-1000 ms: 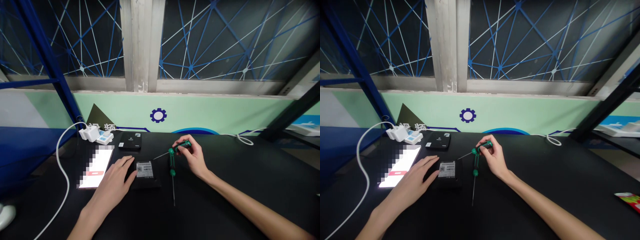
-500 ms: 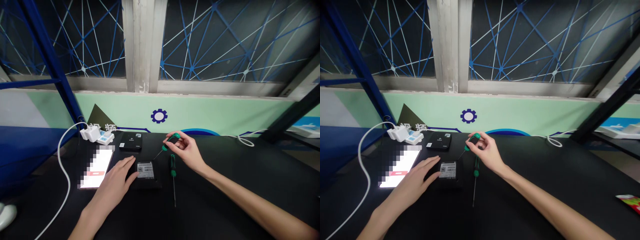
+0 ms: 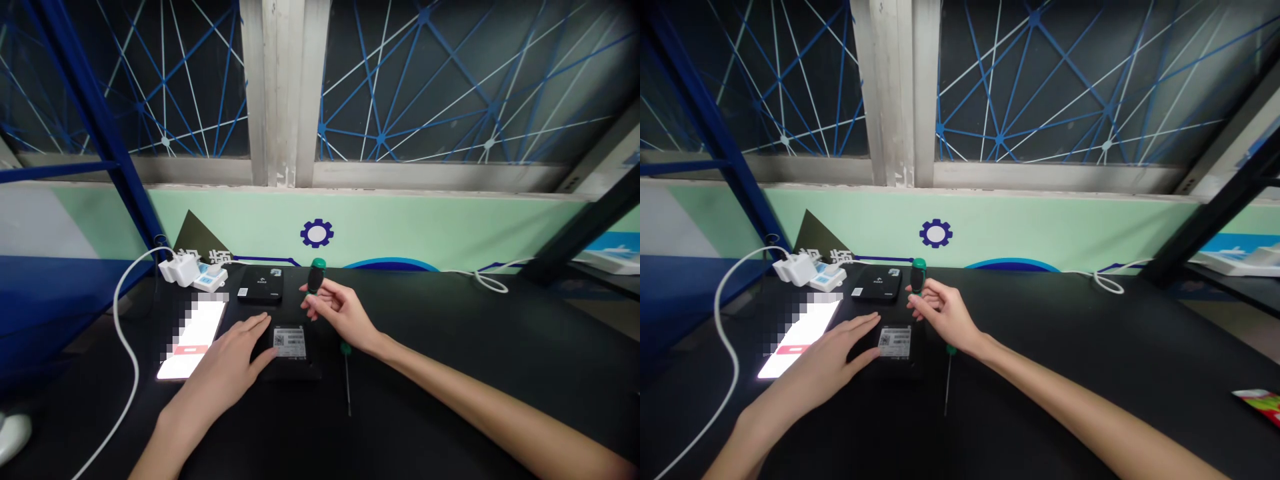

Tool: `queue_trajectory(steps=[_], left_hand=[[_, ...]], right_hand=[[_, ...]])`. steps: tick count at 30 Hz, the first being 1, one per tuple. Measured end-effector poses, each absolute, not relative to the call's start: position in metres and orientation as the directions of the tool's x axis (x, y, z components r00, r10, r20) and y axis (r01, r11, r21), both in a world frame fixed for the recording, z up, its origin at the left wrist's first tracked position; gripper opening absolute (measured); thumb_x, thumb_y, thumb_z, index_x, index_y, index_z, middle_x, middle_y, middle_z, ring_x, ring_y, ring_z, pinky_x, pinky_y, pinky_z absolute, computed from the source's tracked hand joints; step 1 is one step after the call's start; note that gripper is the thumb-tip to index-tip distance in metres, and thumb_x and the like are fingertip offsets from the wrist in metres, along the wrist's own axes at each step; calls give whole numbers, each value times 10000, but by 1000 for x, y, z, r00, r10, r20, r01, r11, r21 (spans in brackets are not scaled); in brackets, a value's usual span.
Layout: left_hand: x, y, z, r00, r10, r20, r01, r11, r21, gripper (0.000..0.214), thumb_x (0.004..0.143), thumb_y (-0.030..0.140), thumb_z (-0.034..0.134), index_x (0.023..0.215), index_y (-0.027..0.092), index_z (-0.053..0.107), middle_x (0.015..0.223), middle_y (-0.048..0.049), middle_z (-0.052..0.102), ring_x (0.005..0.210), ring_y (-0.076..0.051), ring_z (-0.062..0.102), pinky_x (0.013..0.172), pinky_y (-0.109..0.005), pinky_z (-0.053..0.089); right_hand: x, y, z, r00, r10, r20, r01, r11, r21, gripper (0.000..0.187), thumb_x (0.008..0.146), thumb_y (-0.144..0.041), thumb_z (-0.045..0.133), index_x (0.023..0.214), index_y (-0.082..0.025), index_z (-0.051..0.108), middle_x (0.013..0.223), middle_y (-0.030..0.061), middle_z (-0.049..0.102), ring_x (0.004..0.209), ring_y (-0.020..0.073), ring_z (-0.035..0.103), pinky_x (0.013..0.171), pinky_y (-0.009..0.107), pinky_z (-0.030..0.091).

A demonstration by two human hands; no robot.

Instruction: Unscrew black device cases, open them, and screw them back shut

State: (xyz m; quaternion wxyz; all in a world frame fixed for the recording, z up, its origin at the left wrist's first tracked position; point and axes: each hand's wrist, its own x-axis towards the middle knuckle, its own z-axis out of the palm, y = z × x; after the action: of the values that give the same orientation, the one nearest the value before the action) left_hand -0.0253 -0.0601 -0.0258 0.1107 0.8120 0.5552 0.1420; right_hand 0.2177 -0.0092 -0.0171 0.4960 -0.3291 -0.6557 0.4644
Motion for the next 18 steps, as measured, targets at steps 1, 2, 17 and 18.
queue_trajectory(steps=[1, 2, 17, 18], left_hand=[[-27, -59, -26, 347, 933, 98, 870, -360, 336, 585, 945, 551, 506, 1464, 281, 493, 1514, -20, 498, 1371, -303, 484, 1101, -440, 436], [-29, -58, -26, 355, 929, 103, 866, -369, 338, 607, 933, 567, 520, 1475, 298, 477, 1522, -15, 488, 1371, -302, 484, 1095, -431, 440], [-35, -59, -27, 355, 933, 60, 847, -348, 401, 695, 886, 628, 569, 1497, 325, 434, 1555, -3, 442, 1394, -301, 453, 1104, -426, 427], [-35, -59, -28, 354, 933, 60, 848, -348, 399, 696, 887, 632, 565, 1498, 327, 431, 1557, -1, 439, 1397, -302, 448, 1105, -428, 426]], right_hand=[[218, -9, -17, -302, 888, 346, -28, 354, -935, 366, 872, -446, 702, 1082, -148, 673, 814, 58, 706, 662, 141, 669, 618, 274, 579], [219, -8, -17, -313, 884, 347, -29, 357, -934, 373, 875, -441, 700, 1104, -148, 674, 826, 61, 709, 669, 140, 670, 622, 272, 581], [226, -1, -29, -336, 849, 408, 121, 468, -875, 275, 879, -420, 701, 899, -146, 719, 820, 91, 776, 730, 197, 742, 687, 306, 611], [227, -1, -30, -329, 842, 428, 131, 490, -862, 262, 885, -410, 697, 895, -149, 716, 817, 89, 776, 741, 201, 748, 699, 310, 612]])
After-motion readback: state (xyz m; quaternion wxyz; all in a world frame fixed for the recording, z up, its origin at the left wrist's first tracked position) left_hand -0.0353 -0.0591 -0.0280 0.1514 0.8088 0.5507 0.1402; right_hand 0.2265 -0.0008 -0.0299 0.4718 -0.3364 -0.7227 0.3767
